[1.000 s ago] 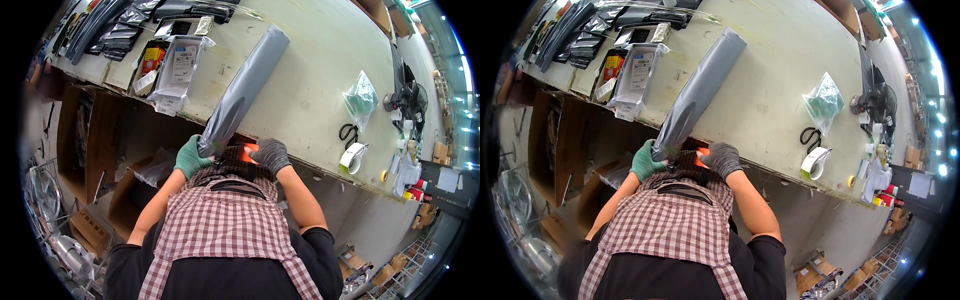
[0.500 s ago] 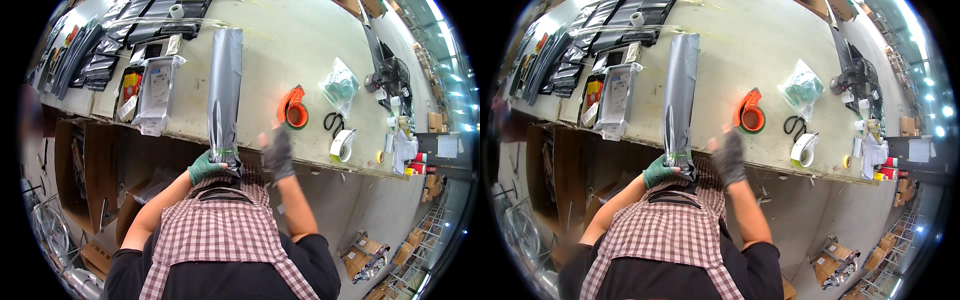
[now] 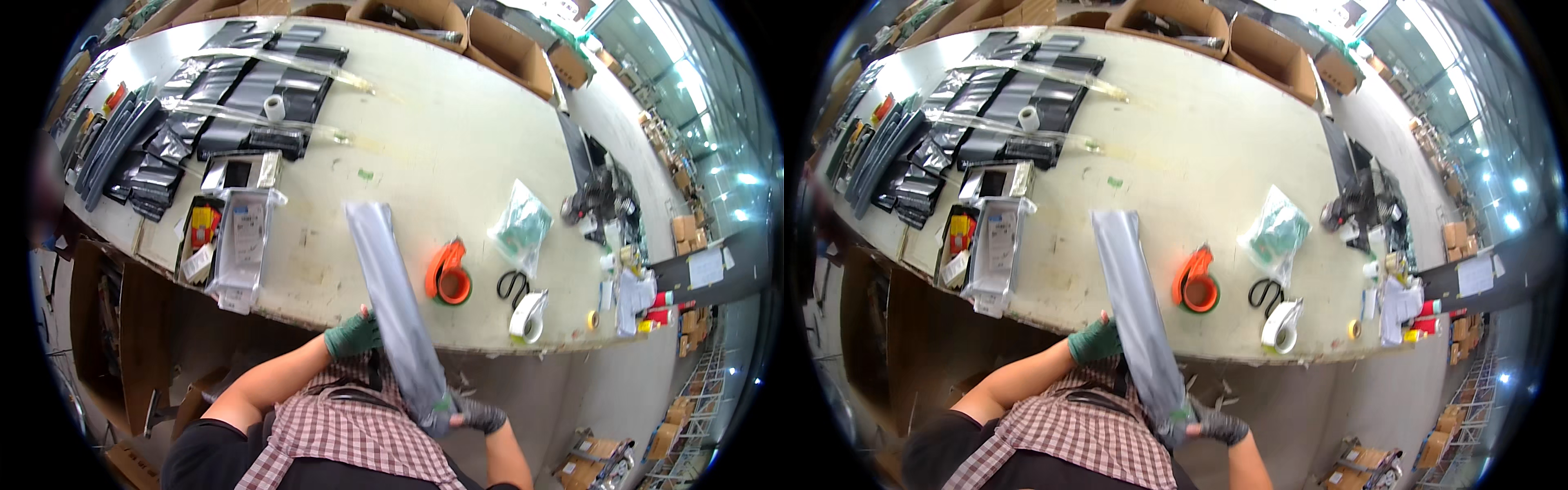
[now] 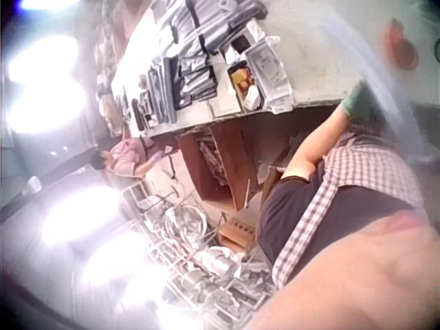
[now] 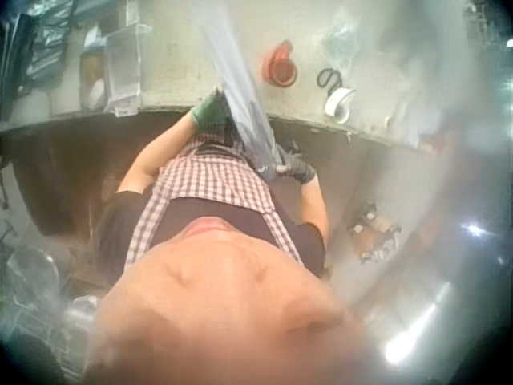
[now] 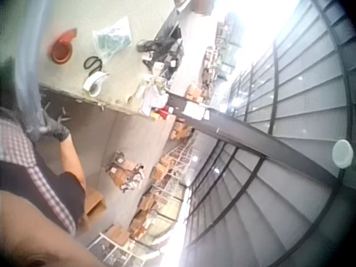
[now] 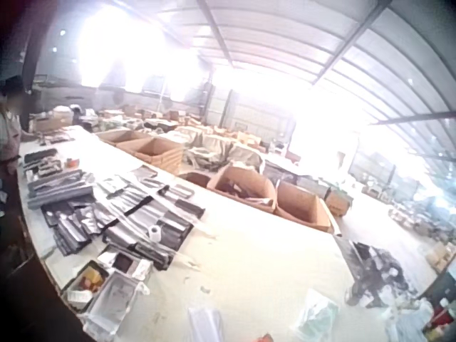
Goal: The person picks up long cylindrical items from a large box, places them into grey plastic sleeves, seals the sleeves with tape, and applies shipping labels.
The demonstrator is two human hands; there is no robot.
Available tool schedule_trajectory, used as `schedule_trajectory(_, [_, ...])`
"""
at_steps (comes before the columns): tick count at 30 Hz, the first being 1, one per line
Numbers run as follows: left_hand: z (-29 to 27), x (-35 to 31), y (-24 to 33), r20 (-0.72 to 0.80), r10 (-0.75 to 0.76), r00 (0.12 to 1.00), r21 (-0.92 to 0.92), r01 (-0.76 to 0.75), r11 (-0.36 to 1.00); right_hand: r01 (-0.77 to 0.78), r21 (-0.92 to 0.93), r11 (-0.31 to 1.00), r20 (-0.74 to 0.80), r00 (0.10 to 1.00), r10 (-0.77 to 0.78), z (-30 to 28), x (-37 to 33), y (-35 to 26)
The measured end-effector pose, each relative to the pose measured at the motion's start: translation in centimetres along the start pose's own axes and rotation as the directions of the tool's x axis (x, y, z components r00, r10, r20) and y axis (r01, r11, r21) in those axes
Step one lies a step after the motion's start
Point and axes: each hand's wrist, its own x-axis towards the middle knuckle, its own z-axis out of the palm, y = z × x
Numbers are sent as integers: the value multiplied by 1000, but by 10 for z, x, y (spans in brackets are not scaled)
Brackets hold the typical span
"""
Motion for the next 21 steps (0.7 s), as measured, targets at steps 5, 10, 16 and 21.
schedule_trajectory(5, [48,55,48,-143,60,988,6,-59,998,7,-58,998,-202,979,-19,-25,21,9])
schedule_trajectory(10, [110,140,242,342,345,874,159,-416,896,494,-149,857,-335,790,-513,-49,130,-151])
schedule_trajectory(16, [127,138,295,191,920,341,790,-610,62,846,527,-74,-120,-12,-993,-15,231,-422])
schedule_trajectory(21, [20,-44,118,-67,169,983,399,-129,908,962,264,66,-35,78,-996,92,333,-348])
